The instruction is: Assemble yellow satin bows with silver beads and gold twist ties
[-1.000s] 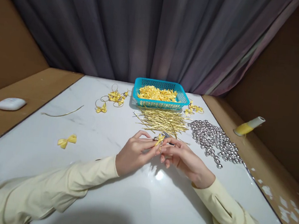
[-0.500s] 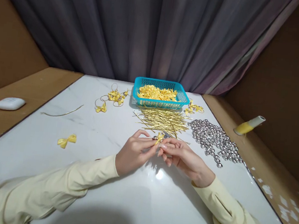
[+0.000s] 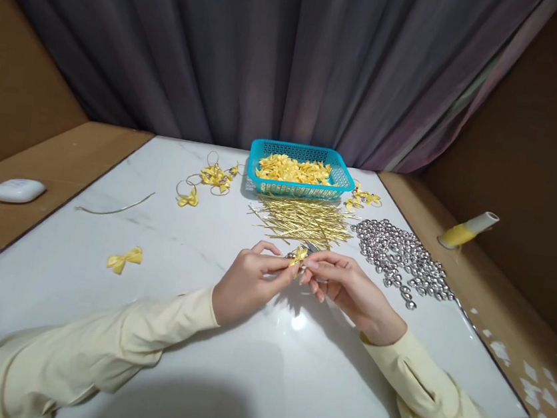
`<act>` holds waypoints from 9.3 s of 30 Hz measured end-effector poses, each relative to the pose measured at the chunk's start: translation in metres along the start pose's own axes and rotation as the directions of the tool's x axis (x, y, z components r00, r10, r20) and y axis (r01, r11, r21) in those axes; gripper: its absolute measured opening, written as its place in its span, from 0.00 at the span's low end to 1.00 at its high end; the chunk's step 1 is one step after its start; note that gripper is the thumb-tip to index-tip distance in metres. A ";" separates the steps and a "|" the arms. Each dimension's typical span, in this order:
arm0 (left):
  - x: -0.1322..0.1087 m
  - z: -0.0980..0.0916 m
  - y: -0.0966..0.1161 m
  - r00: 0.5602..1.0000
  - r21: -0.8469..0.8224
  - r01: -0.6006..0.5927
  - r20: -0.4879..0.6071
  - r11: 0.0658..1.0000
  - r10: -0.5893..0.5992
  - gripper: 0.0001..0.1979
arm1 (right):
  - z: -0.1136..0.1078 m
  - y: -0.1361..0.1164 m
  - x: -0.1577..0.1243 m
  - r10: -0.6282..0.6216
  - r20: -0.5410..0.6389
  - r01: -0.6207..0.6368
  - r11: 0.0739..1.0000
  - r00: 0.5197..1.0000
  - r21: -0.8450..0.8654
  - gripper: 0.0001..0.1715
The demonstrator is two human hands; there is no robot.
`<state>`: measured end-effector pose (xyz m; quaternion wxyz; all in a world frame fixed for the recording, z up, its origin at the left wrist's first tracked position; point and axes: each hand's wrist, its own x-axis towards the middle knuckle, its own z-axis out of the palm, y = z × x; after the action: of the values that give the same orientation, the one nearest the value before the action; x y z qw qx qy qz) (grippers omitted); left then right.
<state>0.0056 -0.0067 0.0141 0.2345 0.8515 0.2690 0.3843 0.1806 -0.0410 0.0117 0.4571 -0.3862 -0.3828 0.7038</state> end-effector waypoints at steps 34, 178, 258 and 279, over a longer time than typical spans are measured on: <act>-0.005 0.004 -0.007 0.992 0.213 -0.078 0.116 0.974 0.054 0.17 | 0.008 0.002 -0.009 -0.330 -0.031 0.212 0.672 0.943 -0.710 0.08; 0.000 -0.001 -0.008 0.919 0.146 -0.092 0.393 0.985 0.027 0.17 | -0.010 0.019 -0.006 -0.432 0.498 0.508 -0.102 0.752 -0.855 0.09; 0.001 -0.008 -0.002 0.865 0.128 -0.286 0.461 0.950 0.198 0.17 | -0.005 -0.001 -0.008 -0.407 0.411 0.482 0.084 0.816 -0.872 0.05; 0.003 -0.007 -0.004 0.954 0.115 -0.143 0.280 0.983 0.106 0.16 | -0.001 0.000 -0.009 -0.374 0.345 0.403 0.086 0.861 -0.911 0.10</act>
<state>0.0007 -0.0004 0.0178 0.1868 0.9254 0.2050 0.2585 0.1844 -0.0489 0.0130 0.2776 -0.4603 -0.8272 0.1640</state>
